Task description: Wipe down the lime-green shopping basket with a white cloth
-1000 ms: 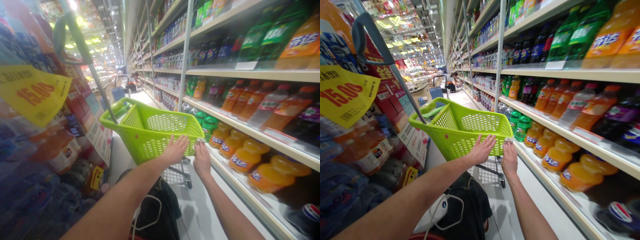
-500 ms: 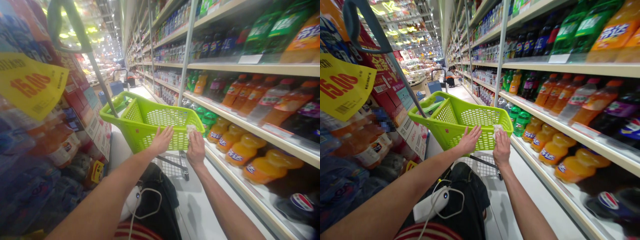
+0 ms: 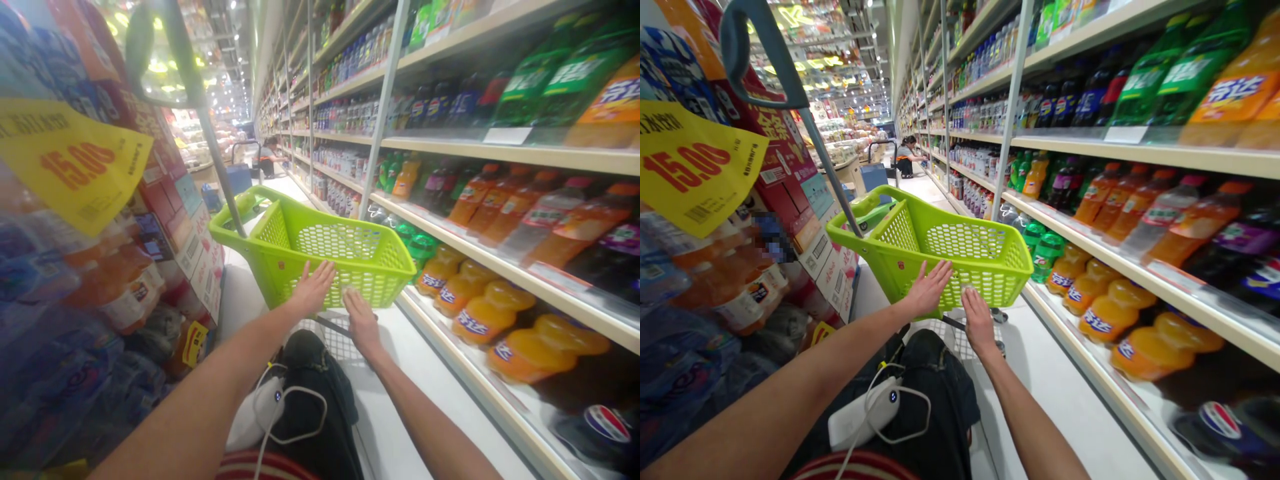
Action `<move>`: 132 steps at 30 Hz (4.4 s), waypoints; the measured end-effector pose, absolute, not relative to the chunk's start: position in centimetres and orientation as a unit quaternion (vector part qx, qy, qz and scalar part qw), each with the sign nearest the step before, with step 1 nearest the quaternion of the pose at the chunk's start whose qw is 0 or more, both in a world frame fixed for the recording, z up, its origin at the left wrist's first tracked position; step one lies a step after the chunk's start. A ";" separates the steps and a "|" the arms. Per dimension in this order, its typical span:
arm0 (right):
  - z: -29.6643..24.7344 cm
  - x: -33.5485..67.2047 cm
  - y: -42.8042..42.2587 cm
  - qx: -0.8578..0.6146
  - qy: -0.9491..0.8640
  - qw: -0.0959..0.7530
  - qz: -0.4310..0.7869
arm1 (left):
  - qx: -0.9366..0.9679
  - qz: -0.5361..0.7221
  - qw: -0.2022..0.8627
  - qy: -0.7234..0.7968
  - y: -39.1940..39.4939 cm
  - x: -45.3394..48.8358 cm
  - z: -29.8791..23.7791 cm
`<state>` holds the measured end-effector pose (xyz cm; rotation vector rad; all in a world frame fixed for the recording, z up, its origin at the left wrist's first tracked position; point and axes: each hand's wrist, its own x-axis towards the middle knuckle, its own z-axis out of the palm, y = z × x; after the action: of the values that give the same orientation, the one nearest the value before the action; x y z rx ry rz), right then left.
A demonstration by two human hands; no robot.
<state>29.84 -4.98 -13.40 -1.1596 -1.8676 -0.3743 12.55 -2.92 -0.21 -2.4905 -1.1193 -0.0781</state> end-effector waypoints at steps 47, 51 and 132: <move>-2.9 16.5 -1.2 -0.346 -0.792 0.485 -0.134 | -0.830 -0.072 0.223 -0.506 -4.9 -0.7 1.6; -7.7 15.6 -1.7 -0.333 -0.825 0.441 -0.117 | -0.825 -0.067 0.228 -0.512 -5.5 -2.8 1.0; 13.3 5.9 0.1 -0.224 -0.859 0.404 -0.221 | -0.739 -0.102 0.147 -0.650 -6.8 -9.2 11.7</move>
<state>5.92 0.08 13.26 -0.5664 -2.1686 -0.5585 -9.21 -6.81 11.67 -2.1255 -1.8700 -0.2946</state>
